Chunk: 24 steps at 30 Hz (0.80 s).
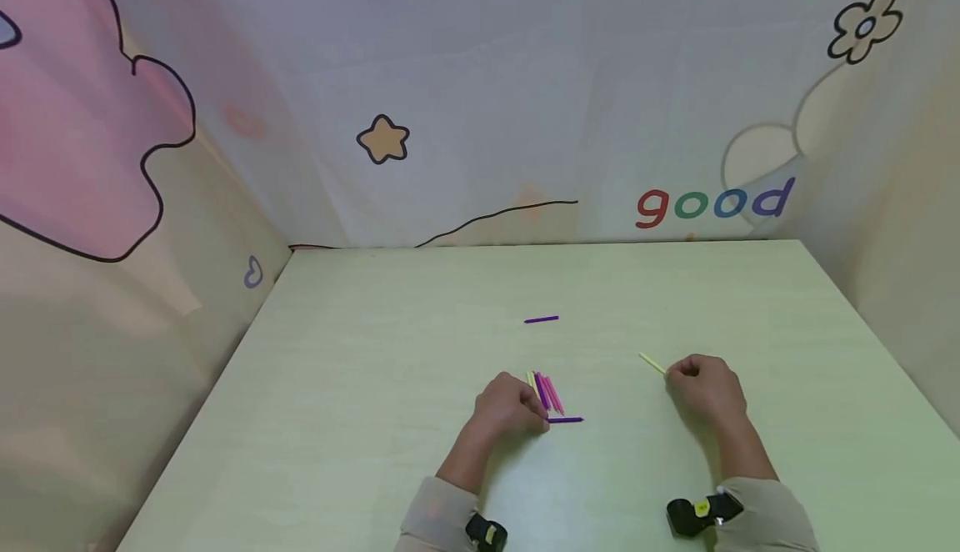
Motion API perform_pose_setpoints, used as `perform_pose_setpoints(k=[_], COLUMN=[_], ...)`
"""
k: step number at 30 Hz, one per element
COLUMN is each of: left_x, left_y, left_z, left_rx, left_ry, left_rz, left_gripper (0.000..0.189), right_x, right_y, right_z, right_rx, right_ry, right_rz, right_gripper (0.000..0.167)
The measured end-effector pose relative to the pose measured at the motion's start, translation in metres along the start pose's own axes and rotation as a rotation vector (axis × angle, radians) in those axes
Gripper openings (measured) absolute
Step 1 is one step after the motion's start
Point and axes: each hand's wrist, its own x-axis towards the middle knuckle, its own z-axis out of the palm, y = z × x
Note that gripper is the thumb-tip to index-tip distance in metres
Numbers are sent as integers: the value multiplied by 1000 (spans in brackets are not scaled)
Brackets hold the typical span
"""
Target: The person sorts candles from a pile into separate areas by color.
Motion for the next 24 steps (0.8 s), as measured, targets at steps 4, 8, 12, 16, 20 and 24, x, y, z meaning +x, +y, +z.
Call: perform_pose_setpoints(k=[4, 8, 12, 16, 20, 24], left_x=[-1, -1, -1, 0, 0, 0], left_y=[1, 0, -1, -2, -2, -3], left_z=[0, 0, 1, 2, 2, 2], left_rx=[-13, -27, -38, -46, -43, -42], left_ry=[4, 14, 14, 12, 6, 10], left_rz=[2, 7, 17, 25, 16, 11], left_gripper=[13, 14, 14, 13, 13, 12], right_x=[0, 0, 0, -3, -10, -15], right_y=[-1, -1, 0, 0, -8, -18], right_z=[-1, -2, -1, 0, 0, -3], right_rx=[-16, -25, -17, 6, 57, 97], right_ry=[-8, -11, -5, 13, 52, 86], right_rz=[-11, -16, -13, -16, -51, -114], right_gripper=[22, 22, 22, 23, 26, 26])
